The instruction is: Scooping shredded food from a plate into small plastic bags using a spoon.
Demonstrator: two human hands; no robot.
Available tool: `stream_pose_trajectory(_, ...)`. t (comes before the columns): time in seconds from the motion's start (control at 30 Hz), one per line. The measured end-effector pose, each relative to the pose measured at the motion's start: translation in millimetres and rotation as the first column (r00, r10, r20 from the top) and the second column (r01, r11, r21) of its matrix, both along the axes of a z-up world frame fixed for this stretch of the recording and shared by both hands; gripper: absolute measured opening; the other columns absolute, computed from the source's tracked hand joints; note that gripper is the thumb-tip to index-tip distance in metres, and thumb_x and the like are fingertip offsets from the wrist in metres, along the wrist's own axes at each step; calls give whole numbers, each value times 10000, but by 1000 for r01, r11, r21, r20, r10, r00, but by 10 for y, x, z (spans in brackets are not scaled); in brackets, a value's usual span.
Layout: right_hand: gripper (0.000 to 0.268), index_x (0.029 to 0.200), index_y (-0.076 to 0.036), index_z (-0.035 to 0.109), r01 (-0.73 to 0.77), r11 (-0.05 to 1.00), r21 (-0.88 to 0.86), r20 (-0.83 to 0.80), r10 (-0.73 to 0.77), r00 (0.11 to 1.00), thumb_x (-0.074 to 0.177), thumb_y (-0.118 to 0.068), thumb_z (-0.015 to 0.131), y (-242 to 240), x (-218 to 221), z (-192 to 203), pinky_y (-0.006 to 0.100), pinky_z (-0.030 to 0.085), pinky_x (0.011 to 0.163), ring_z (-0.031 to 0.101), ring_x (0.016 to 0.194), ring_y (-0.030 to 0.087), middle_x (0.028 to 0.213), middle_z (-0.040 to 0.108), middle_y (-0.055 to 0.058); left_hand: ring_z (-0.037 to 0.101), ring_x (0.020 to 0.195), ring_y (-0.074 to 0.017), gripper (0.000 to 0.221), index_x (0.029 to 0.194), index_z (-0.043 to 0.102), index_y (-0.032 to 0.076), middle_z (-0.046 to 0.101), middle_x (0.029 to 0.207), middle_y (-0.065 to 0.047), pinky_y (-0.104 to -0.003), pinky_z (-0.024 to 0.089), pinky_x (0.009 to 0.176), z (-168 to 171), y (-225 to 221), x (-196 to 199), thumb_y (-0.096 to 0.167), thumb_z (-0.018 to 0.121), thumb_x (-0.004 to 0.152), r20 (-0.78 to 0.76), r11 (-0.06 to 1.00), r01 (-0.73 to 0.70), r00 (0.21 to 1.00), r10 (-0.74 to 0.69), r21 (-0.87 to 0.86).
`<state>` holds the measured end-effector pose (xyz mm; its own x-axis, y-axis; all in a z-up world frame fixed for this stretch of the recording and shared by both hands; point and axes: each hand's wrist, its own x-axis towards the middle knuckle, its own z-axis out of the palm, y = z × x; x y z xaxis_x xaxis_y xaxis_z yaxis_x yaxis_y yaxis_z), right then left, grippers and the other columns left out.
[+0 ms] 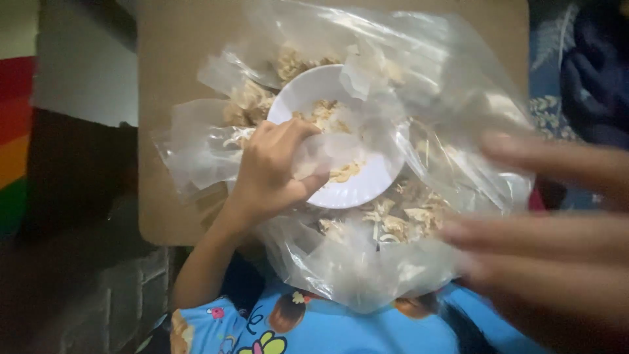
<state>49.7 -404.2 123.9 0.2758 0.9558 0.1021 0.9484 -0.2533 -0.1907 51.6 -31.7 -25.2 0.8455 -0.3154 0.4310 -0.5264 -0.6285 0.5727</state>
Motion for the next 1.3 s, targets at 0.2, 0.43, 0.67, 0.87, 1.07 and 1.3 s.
stream_pose_trajectory(0.2,507,1223,-275,573,163,954,-253,85,-145,986,751,-429,680,397,-189,-143,423,501,696,694,782,283,914,721,-15,621,850,-306,395,1126,574,28,661,1013,-116,-418,428,813,31,54,-35,287,746,883,-29,993,77,996,-80,-90)
stream_pose_trajectory(0.43,462,1174,-187,564,102,537,-837,17,-160,987,767,-264,769,509,-243,-536,406,671,494,732,745,220,1466,388,102,640,971,-266,438,1123,595,47,671,1044,-95,-393,429,851,8,-116,-21,353,755,853,-207,924,350,903,-376,-153)
stream_pose_trajectory(0.67,166,800,-207,539,519,646,-560,521,-213,827,960,-193,581,435,-676,-14,397,419,500,522,608,233,949,530,5,559,618,-231,205,905,583,117,612,807,-25,-349,357,619,-169,-770,23,173,644,718,189,862,442,850,-491,250)
stream_pose_trajectory(0.87,177,931,-89,673,510,692,-512,565,-176,806,975,-189,534,352,-776,73,387,494,537,532,566,224,1237,697,104,689,966,-361,451,1354,507,61,724,841,-131,-552,460,1096,248,-1297,403,-37,313,959,-562,531,796,591,-579,291)
stream_pose_trajectory(1.07,125,976,-72,652,500,653,-569,535,-168,828,903,-167,619,83,-754,31,356,528,570,553,485,217,1310,700,212,627,998,-197,405,1233,609,192,610,1164,-70,-339,528,888,-585,-1905,996,107,518,847,-606,810,571,695,-387,138)
stream_pose_trajectory(1.3,174,974,-90,648,540,674,-504,525,-257,811,932,-205,524,18,-790,-41,375,516,604,562,498,236,1327,712,230,669,968,-166,120,869,712,219,729,968,-6,-311,502,845,-1202,-2364,1309,263,618,809,-667,899,404,625,-406,-169)
